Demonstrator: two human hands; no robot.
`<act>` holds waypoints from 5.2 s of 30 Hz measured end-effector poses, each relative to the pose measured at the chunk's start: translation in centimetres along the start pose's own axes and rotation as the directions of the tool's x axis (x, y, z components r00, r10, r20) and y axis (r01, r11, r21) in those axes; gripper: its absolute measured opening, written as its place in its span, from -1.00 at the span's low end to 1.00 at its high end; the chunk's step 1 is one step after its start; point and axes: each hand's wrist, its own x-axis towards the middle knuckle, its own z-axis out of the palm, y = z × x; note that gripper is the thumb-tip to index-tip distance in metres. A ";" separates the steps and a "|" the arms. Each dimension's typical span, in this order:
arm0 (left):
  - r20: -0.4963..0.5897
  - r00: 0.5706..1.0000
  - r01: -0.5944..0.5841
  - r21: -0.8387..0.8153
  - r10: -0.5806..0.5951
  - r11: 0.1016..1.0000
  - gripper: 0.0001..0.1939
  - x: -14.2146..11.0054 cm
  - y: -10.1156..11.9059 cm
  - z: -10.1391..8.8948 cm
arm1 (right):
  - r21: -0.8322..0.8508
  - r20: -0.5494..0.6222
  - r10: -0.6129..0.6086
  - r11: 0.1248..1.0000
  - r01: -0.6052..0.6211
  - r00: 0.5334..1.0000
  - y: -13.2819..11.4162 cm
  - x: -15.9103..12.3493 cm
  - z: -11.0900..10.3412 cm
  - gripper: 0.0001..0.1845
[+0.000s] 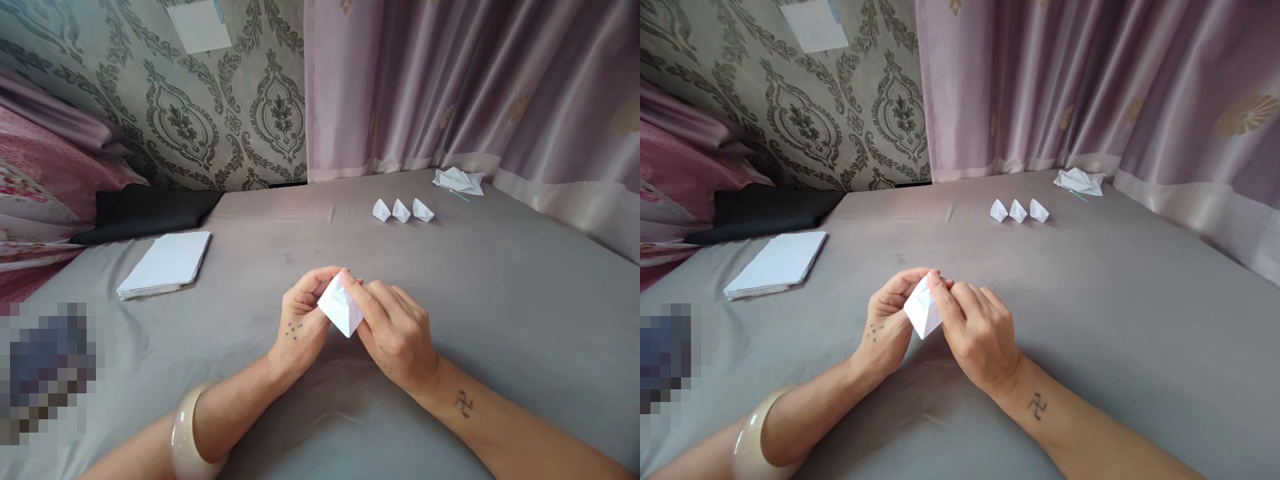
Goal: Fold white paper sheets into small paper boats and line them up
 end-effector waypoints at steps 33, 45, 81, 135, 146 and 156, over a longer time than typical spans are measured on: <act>0.545 0.839 -0.544 0.838 -0.011 0.032 -0.75 3.3 -0.8 -6.3 | 0.237 0.545 0.100 0.934 -0.267 0.833 3.0 -1.8 3.3 -0.73; 0.735 0.672 -0.740 0.662 -0.088 -0.124 -0.70 3.3 -0.4 -7.3 | 0.143 0.607 0.038 0.977 -0.156 0.794 2.6 -1.6 2.5 -0.66; 0.664 0.714 -0.684 0.730 -0.224 -0.017 -0.71 0.2 1.5 -4.7 | 0.136 0.734 0.037 0.970 -0.199 0.678 2.9 -0.9 1.5 -0.57; 0.375 0.927 -0.359 0.872 0.016 0.333 -0.83 2.6 -1.3 -6.8 | 0.117 0.582 0.200 0.939 -0.325 0.789 1.8 -1.5 2.2 -0.73; 0.164 0.982 -0.100 0.879 -0.099 0.466 -0.80 3.3 -0.7 -6.0 | 0.150 0.632 0.475 0.701 -0.697 0.613 2.1 -0.6 2.7 -0.71; 0.158 0.978 -0.082 0.888 -0.133 0.452 -0.82 3.6 -0.8 -6.1 | 0.148 0.643 0.544 0.602 -0.785 0.539 2.2 -0.3 2.9 -0.72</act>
